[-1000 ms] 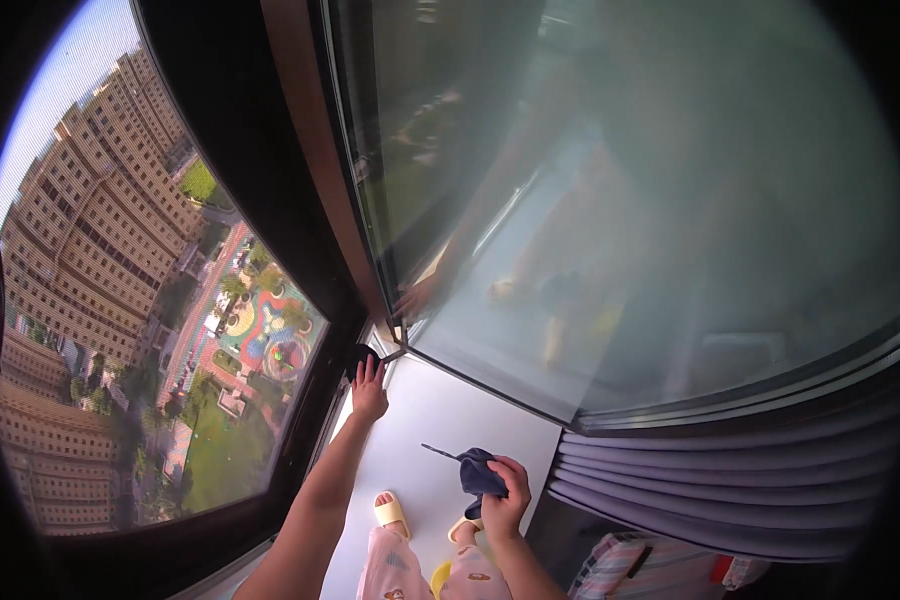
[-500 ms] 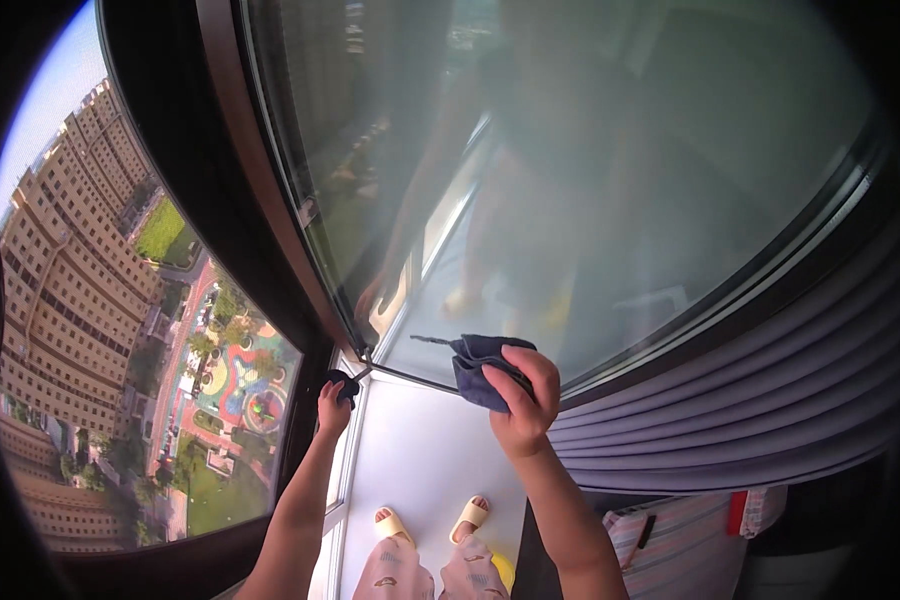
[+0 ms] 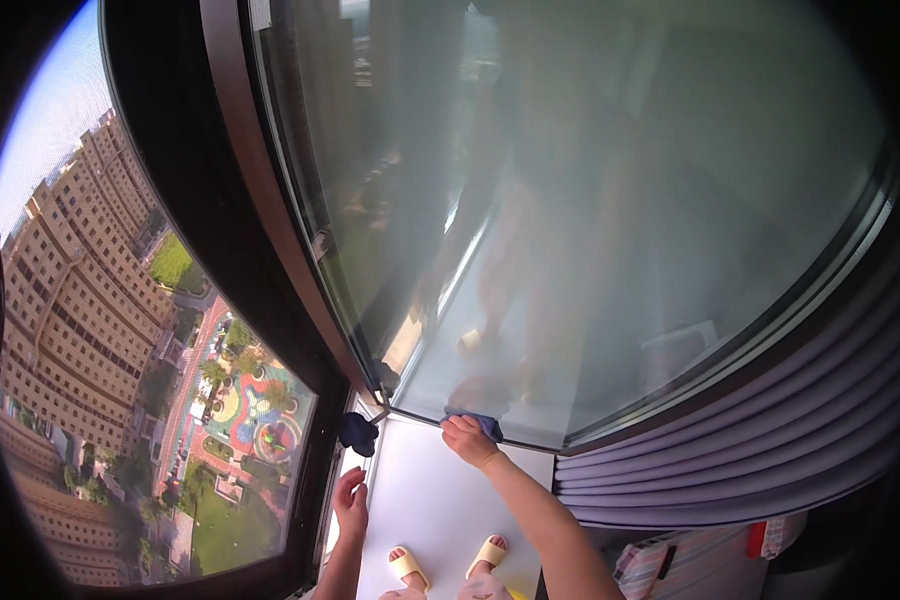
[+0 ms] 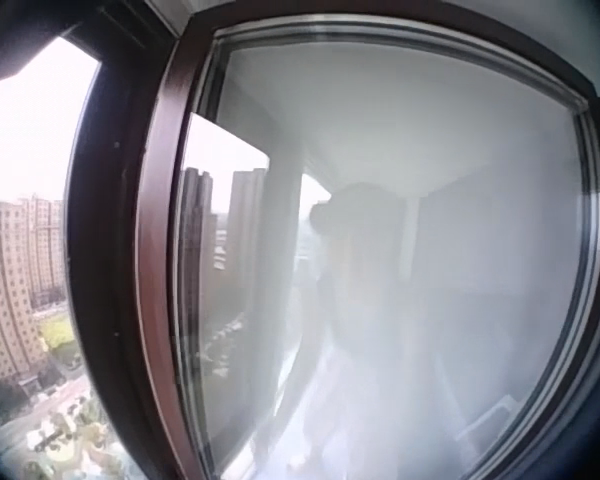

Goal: The person cleans a window by wiping the open glass pane with magnetic cleaning pads, closing and latching the window, and wiping down the window frames and glass panes with the pads.

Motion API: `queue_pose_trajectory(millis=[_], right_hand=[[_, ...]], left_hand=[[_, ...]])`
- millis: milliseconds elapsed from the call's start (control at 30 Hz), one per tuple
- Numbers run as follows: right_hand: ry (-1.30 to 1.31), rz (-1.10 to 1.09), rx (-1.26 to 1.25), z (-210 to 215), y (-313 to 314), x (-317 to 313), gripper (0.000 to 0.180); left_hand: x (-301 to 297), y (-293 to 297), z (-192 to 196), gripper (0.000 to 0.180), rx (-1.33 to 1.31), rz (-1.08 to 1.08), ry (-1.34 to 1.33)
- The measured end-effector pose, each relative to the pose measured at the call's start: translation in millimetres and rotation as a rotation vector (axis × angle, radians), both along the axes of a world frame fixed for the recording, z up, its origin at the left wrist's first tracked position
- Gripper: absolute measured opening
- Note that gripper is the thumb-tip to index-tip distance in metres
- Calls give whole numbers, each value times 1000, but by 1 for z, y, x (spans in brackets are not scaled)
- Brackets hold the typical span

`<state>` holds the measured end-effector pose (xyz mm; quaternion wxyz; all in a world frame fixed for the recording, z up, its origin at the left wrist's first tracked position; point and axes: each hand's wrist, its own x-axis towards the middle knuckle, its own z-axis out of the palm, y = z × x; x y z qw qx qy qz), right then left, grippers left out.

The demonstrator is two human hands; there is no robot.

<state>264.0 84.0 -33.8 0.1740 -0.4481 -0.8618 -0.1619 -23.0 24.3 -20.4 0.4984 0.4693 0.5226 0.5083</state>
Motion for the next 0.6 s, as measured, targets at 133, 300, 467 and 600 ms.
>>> queue_pose_trajectory(millis=[133,300,467,600], right_hand=[[48,159,272,119,33,-30,3],[227,85,629,287,68,-72,8],[-10,199,543,198,86,-82,4],[-210,224,253,55,78,-61,6]], left_hand=[[-31,1,-8,17,-82,188,-89],[-2,17,30,16,-27,103,-199],[15,17,69,14,-158,34,-342],[21,9,67,14,-182,12,-362]])
